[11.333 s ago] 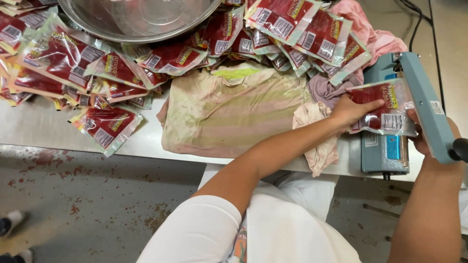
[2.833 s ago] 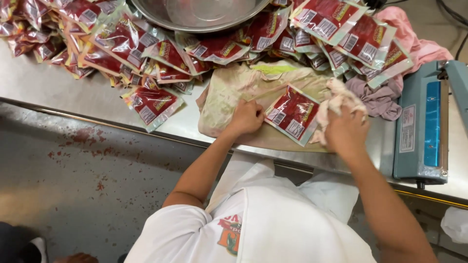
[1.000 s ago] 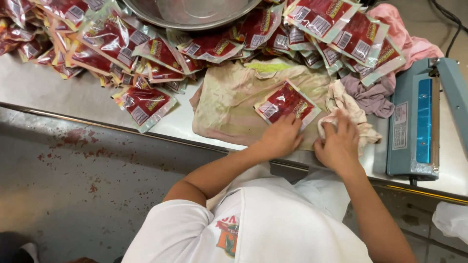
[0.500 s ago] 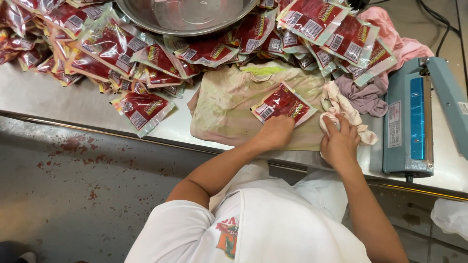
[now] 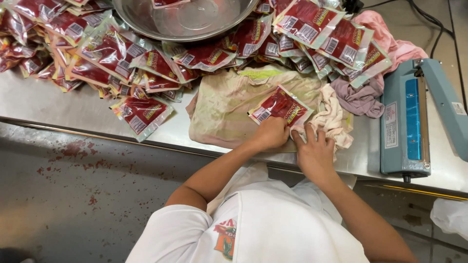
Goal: The person is cleaning food packets with a cloth and then sealing them using a heat sealer.
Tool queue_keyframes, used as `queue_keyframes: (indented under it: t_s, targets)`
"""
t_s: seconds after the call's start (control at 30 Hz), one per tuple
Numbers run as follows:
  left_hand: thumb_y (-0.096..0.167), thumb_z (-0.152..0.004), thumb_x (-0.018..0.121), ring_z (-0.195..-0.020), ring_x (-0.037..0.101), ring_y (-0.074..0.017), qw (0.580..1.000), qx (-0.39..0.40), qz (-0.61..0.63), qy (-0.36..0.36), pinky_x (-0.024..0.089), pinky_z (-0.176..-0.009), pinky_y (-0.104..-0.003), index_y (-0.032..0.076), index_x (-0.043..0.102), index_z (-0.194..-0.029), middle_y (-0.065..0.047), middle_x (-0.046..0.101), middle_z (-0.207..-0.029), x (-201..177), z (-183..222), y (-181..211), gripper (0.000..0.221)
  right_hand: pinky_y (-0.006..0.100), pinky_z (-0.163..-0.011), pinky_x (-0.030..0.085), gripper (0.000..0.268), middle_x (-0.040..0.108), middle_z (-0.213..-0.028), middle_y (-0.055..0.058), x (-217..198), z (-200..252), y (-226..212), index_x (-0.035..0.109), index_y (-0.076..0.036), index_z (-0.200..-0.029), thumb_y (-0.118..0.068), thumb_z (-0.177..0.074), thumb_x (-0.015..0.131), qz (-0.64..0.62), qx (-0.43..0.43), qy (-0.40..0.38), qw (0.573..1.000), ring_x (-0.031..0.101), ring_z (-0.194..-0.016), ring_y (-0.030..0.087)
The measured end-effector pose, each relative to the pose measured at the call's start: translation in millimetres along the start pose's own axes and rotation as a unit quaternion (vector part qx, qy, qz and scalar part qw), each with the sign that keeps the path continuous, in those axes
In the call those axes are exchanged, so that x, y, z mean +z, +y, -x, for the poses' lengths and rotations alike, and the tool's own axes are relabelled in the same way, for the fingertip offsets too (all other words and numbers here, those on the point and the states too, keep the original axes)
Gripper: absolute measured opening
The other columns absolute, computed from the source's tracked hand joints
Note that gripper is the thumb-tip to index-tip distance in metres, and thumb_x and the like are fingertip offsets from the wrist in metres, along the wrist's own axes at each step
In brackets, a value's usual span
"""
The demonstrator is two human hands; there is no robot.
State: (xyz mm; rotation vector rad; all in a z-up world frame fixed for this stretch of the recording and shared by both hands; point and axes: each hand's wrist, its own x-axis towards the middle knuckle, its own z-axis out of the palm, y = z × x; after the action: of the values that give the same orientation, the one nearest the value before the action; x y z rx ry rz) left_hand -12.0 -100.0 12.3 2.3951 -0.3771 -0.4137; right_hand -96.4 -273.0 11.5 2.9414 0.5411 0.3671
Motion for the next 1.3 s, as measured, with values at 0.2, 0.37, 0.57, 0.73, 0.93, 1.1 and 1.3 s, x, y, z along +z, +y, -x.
queue_keyframes:
  t_s: [0.2, 0.37, 0.57, 0.73, 0.93, 1.1, 1.3]
  targets:
    - [0.03, -0.092, 0.056, -0.094, 0.074, -0.0462, 1.0, 0.009, -0.021, 0.015, 0.059, -0.084, -0.053, 0.004, 0.078, -0.091, -0.024, 0.075, -0.086, 6.9, -7.4, -6.0, 0.034, 0.056, -0.087, 0.042, 0.049, 0.051, -0.142, 0.014, -45.5, -42.7, 13.3, 0.065, -0.033, -0.137, -0.015, -0.093, 0.054, 0.001, 0.066, -0.093, 0.993, 0.05, -0.123, 0.043]
    - [0.025, -0.093, 0.054, -0.094, 0.073, -0.0463, 0.999, 0.023, 0.012, 0.023, 0.059, -0.084, -0.053, 0.0, 0.075, -0.093, -0.026, 0.074, -0.089, 7.3, 5.2, -3.0, 0.032, 0.052, -0.091, 0.042, 0.041, 0.05, -0.137, 0.006, -16.4, -10.2, -2.3, 0.072, -0.037, -0.123, -0.021, -0.088, 0.059, -0.073, 0.013, -0.219, 0.973, 0.049, -0.123, 0.039]
    - [0.02, -0.09, 0.065, -0.094, 0.071, -0.0491, 0.993, 0.106, -0.014, 0.053, 0.061, -0.079, -0.054, -0.007, 0.063, -0.113, -0.027, 0.063, -0.106, -5.0, 55.3, 9.2, 0.036, 0.06, -0.092, 0.041, 0.039, 0.055, -0.138, 0.022, -17.7, -43.1, 16.4, 0.072, -0.02, -0.13, -0.016, -0.098, 0.052, -0.004, 0.059, -0.101, 0.993, 0.051, -0.122, 0.046]
    - [0.004, -0.09, 0.061, -0.085, 0.069, -0.0353, 0.962, 0.186, -0.088, 0.18, 0.059, -0.074, -0.039, -0.002, 0.066, -0.101, -0.016, 0.059, -0.094, 33.8, 65.0, -13.7, 0.013, 0.06, -0.092, 0.04, 0.039, 0.053, -0.138, 0.017, -33.5, -32.3, 5.8, 0.07, -0.023, -0.13, -0.018, -0.098, 0.049, -0.071, 0.054, -0.189, 0.978, 0.048, -0.124, 0.046]
    - [-0.001, -0.088, 0.063, -0.081, 0.065, -0.0288, 0.927, 0.269, -0.118, 0.231, 0.056, -0.075, -0.033, 0.001, 0.066, -0.095, -0.011, 0.057, -0.088, 52.4, 49.9, -26.6, 0.008, 0.058, -0.094, 0.04, 0.042, 0.053, -0.137, 0.013, -48.6, -20.2, -5.8, 0.069, -0.033, -0.131, -0.019, -0.098, 0.047, -0.061, 0.025, -0.184, 0.981, 0.048, -0.127, 0.045]
    - [0.0, -0.086, 0.065, -0.079, 0.063, -0.0274, 0.92, 0.289, -0.14, 0.225, 0.053, -0.071, -0.034, 0.004, 0.067, -0.093, -0.009, 0.058, -0.084, 57.6, 40.4, -33.1, 0.008, 0.057, -0.088, 0.04, 0.037, 0.057, -0.132, 0.019, -5.4, -46.1, 31.3, 0.071, -0.027, -0.13, -0.017, -0.103, 0.048, 0.008, 0.061, -0.075, 0.995, 0.051, -0.123, 0.047]
    - [0.009, -0.096, 0.058, -0.09, 0.067, -0.0466, 0.963, 0.202, 0.116, 0.133, 0.054, -0.079, -0.052, 0.003, 0.062, -0.104, -0.021, 0.064, -0.092, -45.6, 46.3, -44.0, 0.011, 0.062, -0.086, 0.053, 0.039, 0.06, -0.124, 0.024, 23.5, -71.6, 96.5, 0.077, -0.024, -0.125, -0.016, -0.091, 0.061, -0.263, 0.137, -0.057, 0.953, 0.061, -0.115, 0.057]
